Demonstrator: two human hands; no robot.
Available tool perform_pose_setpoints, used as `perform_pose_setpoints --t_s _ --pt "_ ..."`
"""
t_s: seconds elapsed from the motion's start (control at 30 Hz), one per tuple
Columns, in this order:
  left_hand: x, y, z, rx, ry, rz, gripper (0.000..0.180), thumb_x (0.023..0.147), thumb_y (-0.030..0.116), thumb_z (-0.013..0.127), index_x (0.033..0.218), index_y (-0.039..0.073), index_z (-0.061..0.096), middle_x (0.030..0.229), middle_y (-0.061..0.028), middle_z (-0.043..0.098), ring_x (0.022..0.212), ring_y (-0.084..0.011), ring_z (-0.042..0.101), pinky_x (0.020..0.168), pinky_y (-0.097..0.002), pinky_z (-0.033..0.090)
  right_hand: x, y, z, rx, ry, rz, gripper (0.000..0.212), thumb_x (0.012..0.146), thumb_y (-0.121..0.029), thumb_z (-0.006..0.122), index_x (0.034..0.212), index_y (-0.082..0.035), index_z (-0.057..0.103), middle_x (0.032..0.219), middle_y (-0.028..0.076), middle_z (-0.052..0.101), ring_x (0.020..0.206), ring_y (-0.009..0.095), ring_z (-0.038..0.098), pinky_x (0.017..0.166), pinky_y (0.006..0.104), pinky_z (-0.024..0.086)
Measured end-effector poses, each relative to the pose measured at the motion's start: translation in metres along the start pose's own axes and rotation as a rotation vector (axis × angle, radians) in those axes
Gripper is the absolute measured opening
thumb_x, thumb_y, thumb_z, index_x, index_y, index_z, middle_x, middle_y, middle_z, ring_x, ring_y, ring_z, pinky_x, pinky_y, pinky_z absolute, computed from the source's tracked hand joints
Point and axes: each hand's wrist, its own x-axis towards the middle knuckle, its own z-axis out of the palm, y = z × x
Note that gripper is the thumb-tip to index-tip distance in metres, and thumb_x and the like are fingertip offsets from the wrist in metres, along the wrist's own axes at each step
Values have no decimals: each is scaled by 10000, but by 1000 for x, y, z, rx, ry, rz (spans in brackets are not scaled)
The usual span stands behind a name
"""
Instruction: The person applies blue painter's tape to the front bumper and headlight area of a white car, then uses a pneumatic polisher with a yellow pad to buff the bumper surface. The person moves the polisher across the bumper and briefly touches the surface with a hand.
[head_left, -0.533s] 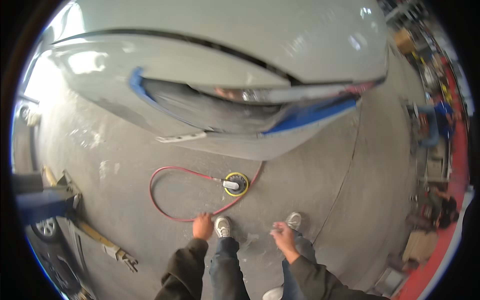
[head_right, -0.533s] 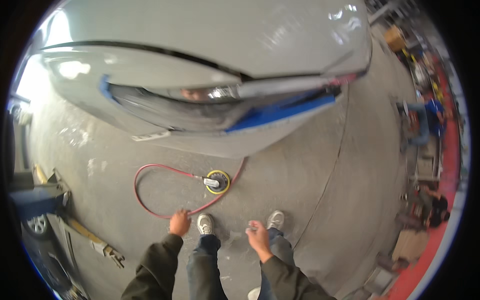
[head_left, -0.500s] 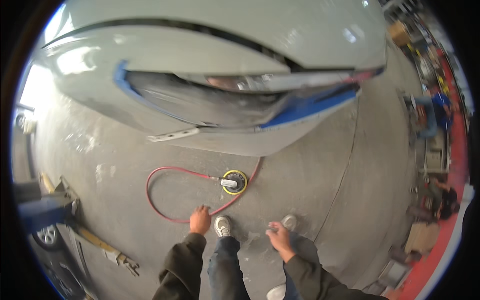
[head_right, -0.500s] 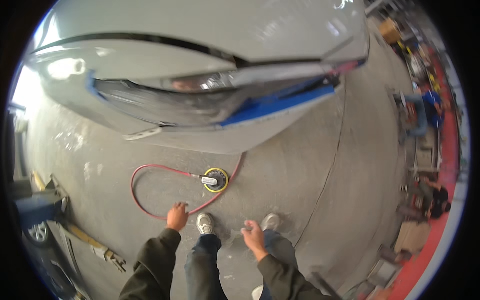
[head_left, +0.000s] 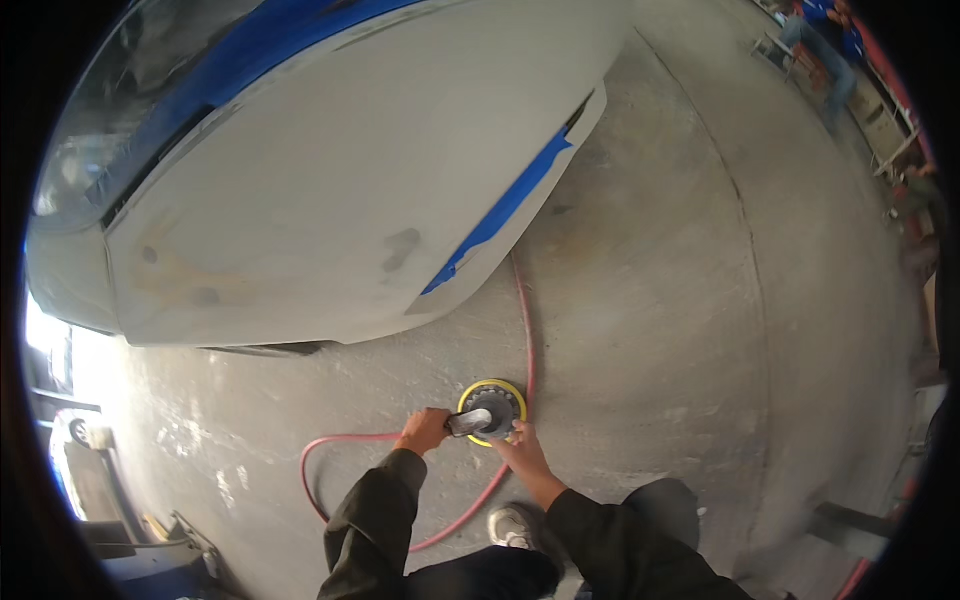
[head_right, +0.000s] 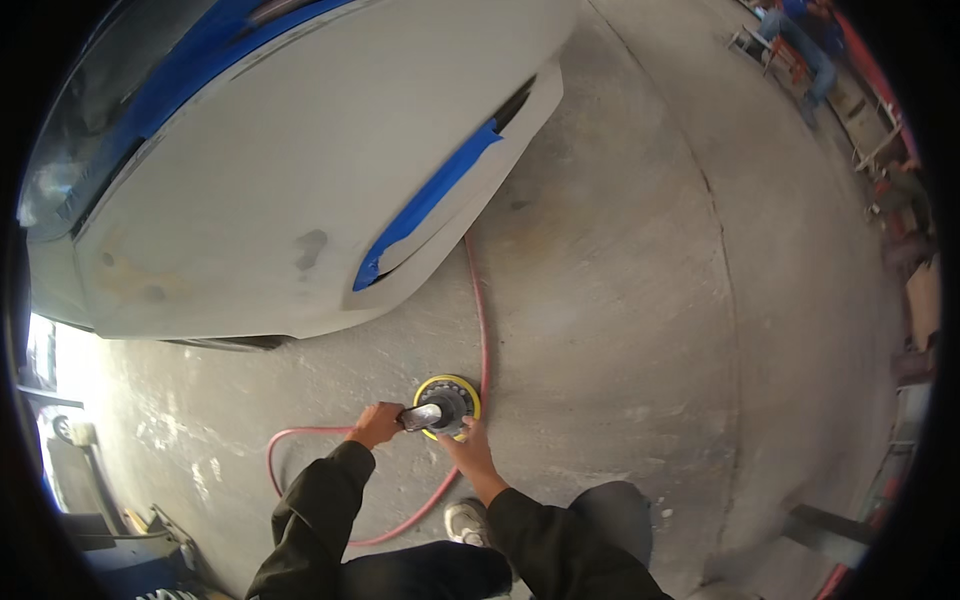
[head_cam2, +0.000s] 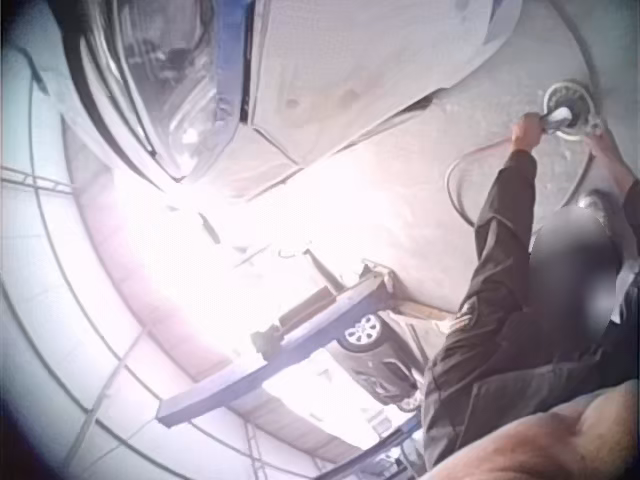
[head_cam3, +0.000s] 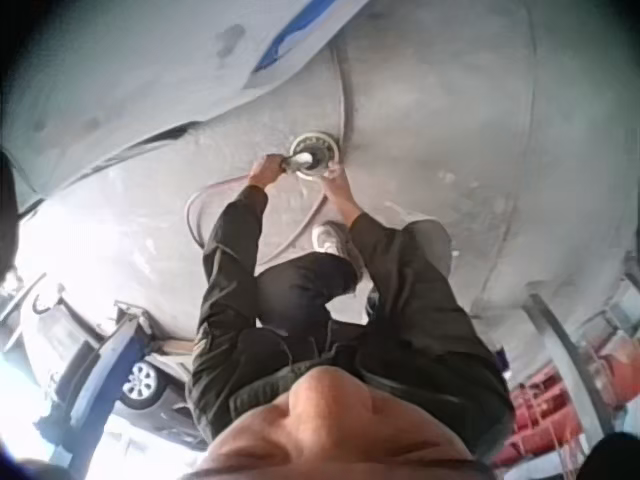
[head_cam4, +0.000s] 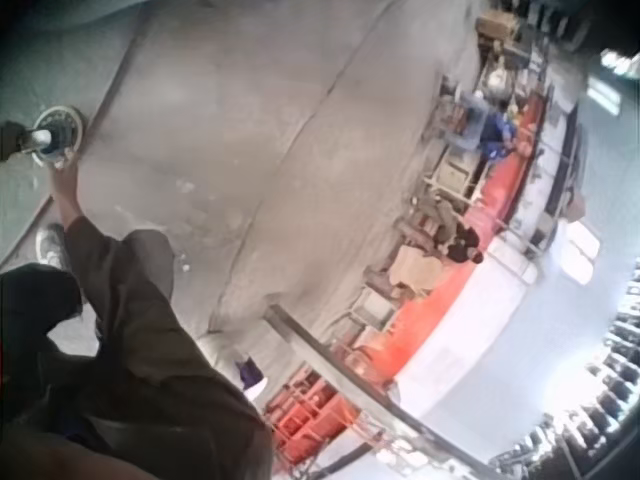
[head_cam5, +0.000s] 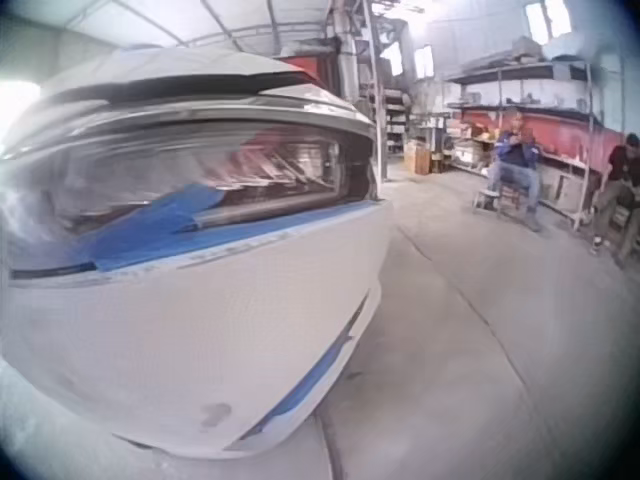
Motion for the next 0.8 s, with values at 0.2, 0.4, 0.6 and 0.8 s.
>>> perform_pose_setpoints --t_s 0.2,0.4,0.6,0.8 --pt "-64 96 -36 102 194 40 212 886 267 710 1011 98 682 961 -143 728 890 -376 725 725 -523 578 -3 -21 14 425 222 98 1039 723 -383 955 1423 143 395 1338 286 561 1230 349 593 1050 434 495" --pt "-159 189 -81 298 283 219 384 945 114 627 1308 38 530 987 -144 620 942 -367 686 715 -498 581 -72 -124 5 925 516 146 776 783 -181 932 1343 20 433 1205 181 591 1009 267 653 879 396 570" --pt "-235 247 -139 27 106 62 638 982 123 631 1521 -39 330 1127 -206 672 942 -442 697 744 -527 584 -84 -159 -18 1448 -112 95 429 908 -81 783 1242 -117 515 1099 89 641 818 189 638 733 393 555" --pt "-256 241 -159 -95 107 65 429 998 182 661 1387 39 553 905 -222 716 853 -439 703 717 -499 558 -62 -190 -44 1533 -440 -112 178 1004 -236 615 1121 -102 626 942 39 675 812 170 617 756 380 488"
